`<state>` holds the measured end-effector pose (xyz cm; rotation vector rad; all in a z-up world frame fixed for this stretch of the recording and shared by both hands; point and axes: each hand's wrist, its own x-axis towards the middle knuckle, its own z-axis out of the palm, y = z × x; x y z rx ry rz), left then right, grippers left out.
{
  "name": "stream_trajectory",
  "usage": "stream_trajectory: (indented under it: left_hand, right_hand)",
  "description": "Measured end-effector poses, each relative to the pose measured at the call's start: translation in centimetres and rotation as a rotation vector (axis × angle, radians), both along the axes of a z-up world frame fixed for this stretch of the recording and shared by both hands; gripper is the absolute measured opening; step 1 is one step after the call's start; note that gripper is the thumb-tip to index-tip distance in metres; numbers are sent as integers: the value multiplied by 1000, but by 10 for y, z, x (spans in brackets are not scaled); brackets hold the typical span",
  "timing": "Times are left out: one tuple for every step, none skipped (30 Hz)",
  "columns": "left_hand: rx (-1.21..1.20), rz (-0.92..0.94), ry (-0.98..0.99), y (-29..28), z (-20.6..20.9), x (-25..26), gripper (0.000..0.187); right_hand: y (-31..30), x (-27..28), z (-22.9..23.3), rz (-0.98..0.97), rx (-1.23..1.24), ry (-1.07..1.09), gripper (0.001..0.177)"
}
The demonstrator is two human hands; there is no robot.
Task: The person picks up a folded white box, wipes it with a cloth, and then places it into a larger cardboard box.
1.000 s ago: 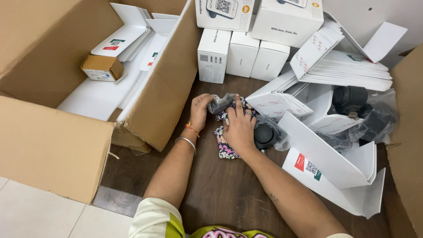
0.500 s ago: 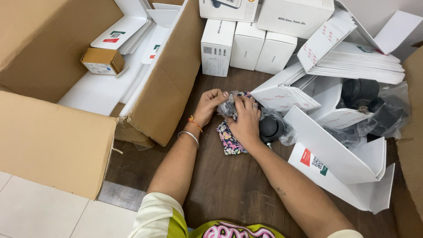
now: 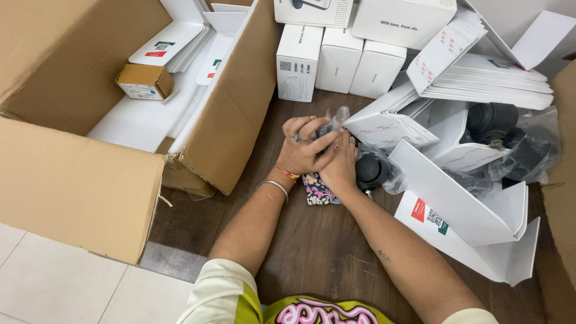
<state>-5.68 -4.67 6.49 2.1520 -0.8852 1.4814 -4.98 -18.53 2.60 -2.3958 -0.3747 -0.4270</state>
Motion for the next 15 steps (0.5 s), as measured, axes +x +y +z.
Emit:
stream_trajectory:
  left_hand:
    - [-9,5,113,0,1,0,37]
    - [-17,10,227,-1,2,0,35]
    - [-26,14,341,-2,2,2,35]
    - [-71,24,383,-2,0,3,31]
    - [-116,35,425,-2,-3,7,27]
    - [-161,46,466,-1,-6,10,23]
    - [-174,88,472,0,-10,14,22]
    - [-187,130,477,1,-14,18,21]
    - [-201,173,483,2,-18,22,20]
    - [-222,218,533,1,-21,24,18]
    - [-244,265,583,0,-24,25,16]
    - [-266,312,633,-1,-26,26,15]
    - [-266,363,687,-1,-27,28,14]
    - [-266,413,740,-2,-25,31,13]
    - [-265,464,793,-3,-21,34,12]
  right_hand:
    - [0,1,-1,-4,8,7,61]
    - [1,2,-1,-7,16,14,61]
    - [1,2,-2,-13,16,-7,61]
    - [2,3,-2,-18,17,-28,61]
    - [3,3,-1,-22,18,-50,61]
    - [3,1,1,-18,22,-58,62]
    - [3,-1,4,-15,27,-66,63]
    - [4,-4,8,-12,33,-74,66]
    - [4,-7,13,-4,22,-80,69]
    - [5,-10,17,4,12,-86,72]
    - [6,-12,21,13,1,-92,75]
    - [6,-13,25,15,-11,-89,72]
    - [6,-15,27,18,-22,-84,70]
    - [6,-16,28,22,-33,-78,68]
    - [7,-16,28,22,-48,-83,68]
